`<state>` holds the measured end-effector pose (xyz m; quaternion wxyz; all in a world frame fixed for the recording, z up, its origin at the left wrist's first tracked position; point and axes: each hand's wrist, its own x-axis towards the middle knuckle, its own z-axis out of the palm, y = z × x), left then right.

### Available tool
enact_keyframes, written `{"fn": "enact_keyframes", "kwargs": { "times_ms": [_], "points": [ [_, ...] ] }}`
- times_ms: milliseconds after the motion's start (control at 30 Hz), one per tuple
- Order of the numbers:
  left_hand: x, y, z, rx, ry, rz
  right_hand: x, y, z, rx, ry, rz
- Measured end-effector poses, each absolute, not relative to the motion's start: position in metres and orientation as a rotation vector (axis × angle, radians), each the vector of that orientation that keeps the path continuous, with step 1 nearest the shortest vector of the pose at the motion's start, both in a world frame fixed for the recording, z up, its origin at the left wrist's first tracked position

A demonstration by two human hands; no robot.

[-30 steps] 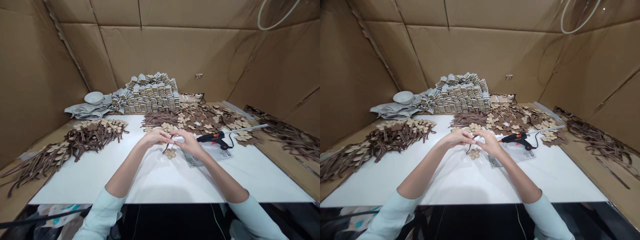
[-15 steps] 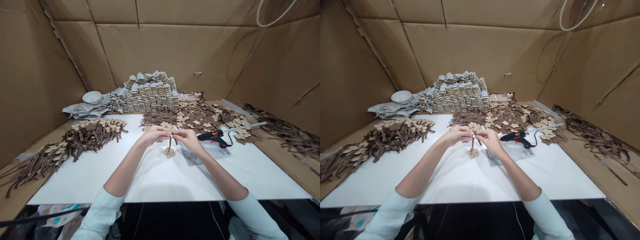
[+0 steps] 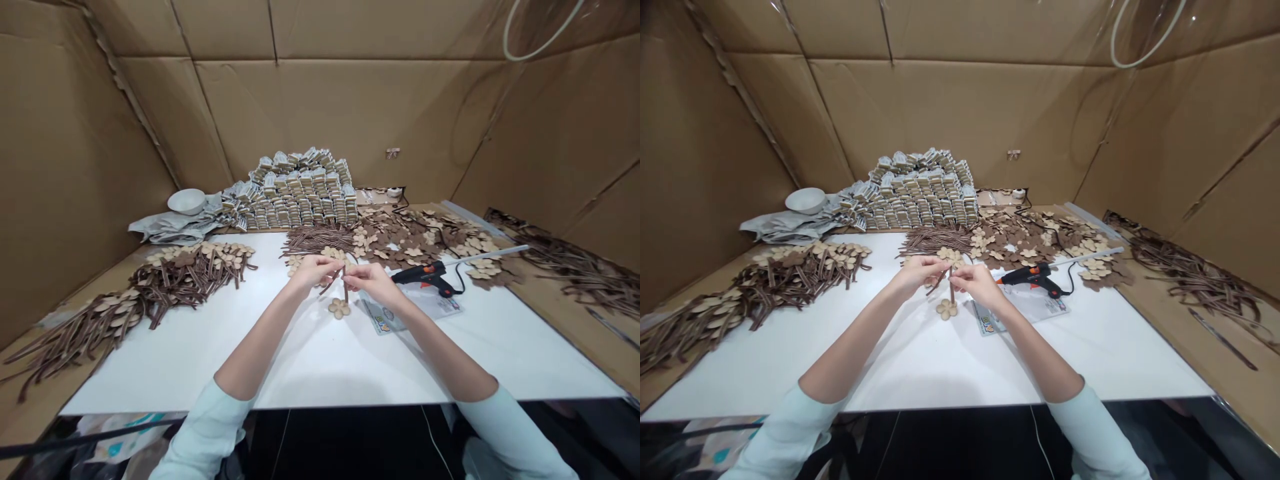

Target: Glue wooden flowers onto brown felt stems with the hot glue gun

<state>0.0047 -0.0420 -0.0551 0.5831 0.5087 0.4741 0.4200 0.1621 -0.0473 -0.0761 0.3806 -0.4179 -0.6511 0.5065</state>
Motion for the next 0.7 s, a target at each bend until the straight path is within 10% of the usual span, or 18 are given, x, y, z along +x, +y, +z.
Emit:
{"fn": "enact_keyframes", "kwargs": {
  "times_ms": [700],
  "points": [
    [0.016, -0.048, -0.057, 1.192, 1.139, 1.074, 0.174, -0.047, -0.061, -1.147, -1.618, 1.234]
  ]
}}
